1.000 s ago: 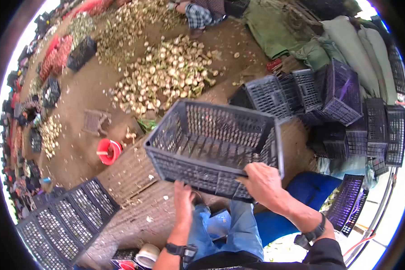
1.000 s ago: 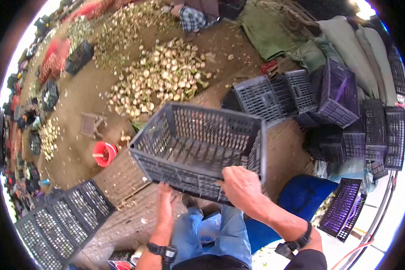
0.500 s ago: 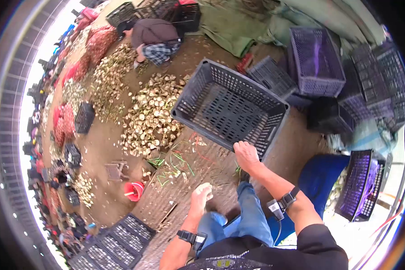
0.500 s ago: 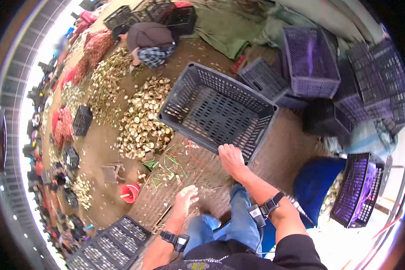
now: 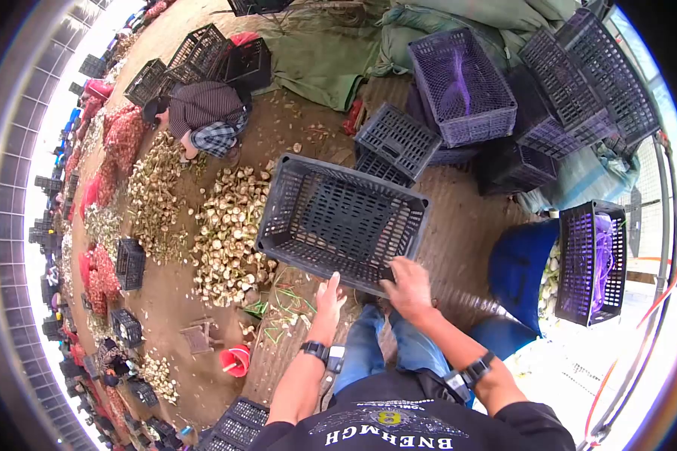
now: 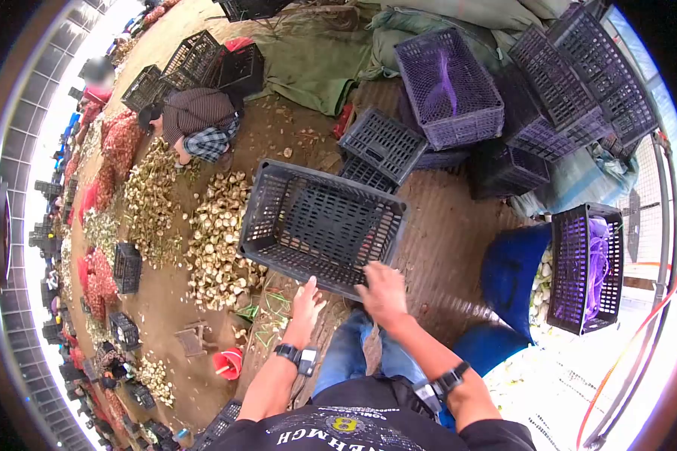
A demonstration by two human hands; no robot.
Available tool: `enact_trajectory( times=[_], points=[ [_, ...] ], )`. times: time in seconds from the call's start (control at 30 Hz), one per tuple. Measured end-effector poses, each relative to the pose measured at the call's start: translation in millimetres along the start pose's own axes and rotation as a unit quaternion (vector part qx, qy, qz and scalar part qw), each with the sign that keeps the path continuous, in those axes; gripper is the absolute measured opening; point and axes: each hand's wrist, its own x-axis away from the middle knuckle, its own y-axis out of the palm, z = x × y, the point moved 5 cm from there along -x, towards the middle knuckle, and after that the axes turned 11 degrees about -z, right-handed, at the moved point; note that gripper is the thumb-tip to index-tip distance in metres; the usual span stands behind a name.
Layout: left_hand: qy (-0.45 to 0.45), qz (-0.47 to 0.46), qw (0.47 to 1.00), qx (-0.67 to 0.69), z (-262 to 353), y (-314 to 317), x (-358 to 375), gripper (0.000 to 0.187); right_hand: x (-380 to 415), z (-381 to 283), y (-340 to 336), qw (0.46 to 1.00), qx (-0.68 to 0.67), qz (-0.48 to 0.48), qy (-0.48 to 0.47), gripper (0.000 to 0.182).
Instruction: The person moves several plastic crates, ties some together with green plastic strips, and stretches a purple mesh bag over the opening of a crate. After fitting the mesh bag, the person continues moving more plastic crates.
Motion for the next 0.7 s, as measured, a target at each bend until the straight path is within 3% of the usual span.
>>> enact_trajectory(
  times=[0.07, 0.17, 0.27, 0.47, 0.63, 0.7],
  points=[
    [0.009, -0.005, 0.999, 0.039, 0, -5, -23, 0.033, 15, 29, -10, 0.994, -0.013, 0.049, 0.095, 0.05],
    [0.019, -0.005, 0.996, 0.085, 15, -1, -49, 0.022, 49, 71, -12, 0.973, -0.036, 0.014, 0.229, 0.047],
    [0.022, 0.073, 0.997, 0.023, 20, -8, -63, 0.008, 90, 94, -22, 0.942, -0.098, -0.06, 0.316, 0.04],
    [0.045, 0.057, 0.997, 0.023, 81, 37, -32, 0.011, 168, 128, -68, 0.911, -0.121, 0.008, 0.393, 0.03],
    [0.035, 0.044, 0.998, 0.002, 90, 59, -63, 0.015, 223, 178, -76, 0.877, -0.164, -0.005, 0.452, 0.028],
    [0.025, 0.044, 0.994, -0.092, 90, 74, -68, 0.021, 238, 199, -86, 0.885, -0.19, -0.012, 0.425, 0.027]
  ],
)
